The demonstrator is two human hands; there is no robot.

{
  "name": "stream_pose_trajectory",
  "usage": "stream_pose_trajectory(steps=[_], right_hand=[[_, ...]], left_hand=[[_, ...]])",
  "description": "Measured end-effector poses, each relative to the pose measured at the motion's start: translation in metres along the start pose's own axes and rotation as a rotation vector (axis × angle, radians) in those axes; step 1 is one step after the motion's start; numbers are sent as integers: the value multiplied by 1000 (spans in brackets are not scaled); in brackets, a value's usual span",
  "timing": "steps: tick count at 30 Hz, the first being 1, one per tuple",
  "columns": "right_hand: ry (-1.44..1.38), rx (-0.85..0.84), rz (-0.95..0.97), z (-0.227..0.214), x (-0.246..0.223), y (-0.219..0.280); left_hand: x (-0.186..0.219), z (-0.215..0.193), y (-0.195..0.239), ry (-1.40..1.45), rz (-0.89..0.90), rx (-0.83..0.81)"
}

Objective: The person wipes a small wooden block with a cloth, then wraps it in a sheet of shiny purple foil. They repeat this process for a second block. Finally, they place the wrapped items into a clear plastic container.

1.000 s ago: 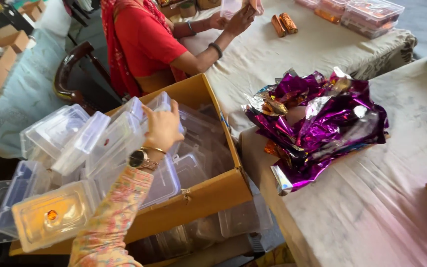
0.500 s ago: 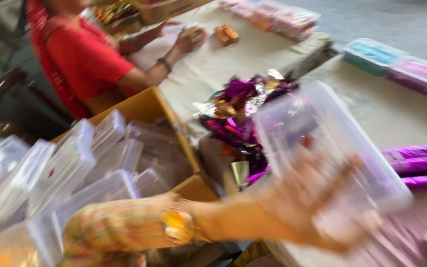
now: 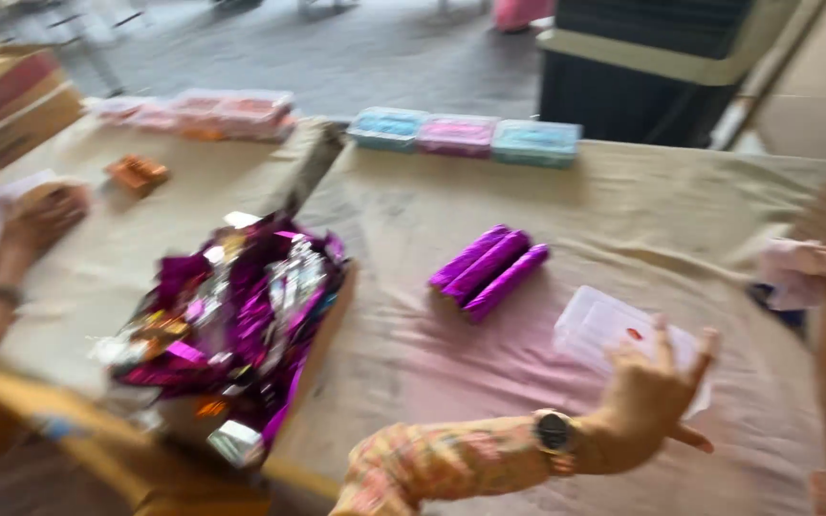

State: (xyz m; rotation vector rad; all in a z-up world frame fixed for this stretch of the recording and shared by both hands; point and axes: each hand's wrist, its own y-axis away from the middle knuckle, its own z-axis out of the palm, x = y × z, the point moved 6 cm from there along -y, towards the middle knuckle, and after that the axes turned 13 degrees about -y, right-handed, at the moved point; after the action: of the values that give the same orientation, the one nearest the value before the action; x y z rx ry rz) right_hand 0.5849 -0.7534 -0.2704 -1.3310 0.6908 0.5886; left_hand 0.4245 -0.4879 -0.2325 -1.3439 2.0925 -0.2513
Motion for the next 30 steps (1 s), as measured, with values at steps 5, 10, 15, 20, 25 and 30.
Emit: stream_pose_trajectory(steps=[5, 10, 15, 20, 25, 30], right_hand=[[14, 77, 29, 53, -60, 10], [74, 7, -32, 94, -100, 14], [103, -31, 74, 134, -122, 27], [343, -63, 3, 132, -100, 54], [283, 79, 361, 79, 17, 76], [442, -132, 648, 102, 3, 83]], left_hand=[[-84, 29, 2, 586, 205, -107], [-119, 34, -18, 561, 300, -374], [-79, 121, -22, 793, 356, -304], [-112, 134, -22, 487, 283, -340], [-161, 76, -10, 475, -22, -636], [-126, 113, 1, 544, -10, -588]])
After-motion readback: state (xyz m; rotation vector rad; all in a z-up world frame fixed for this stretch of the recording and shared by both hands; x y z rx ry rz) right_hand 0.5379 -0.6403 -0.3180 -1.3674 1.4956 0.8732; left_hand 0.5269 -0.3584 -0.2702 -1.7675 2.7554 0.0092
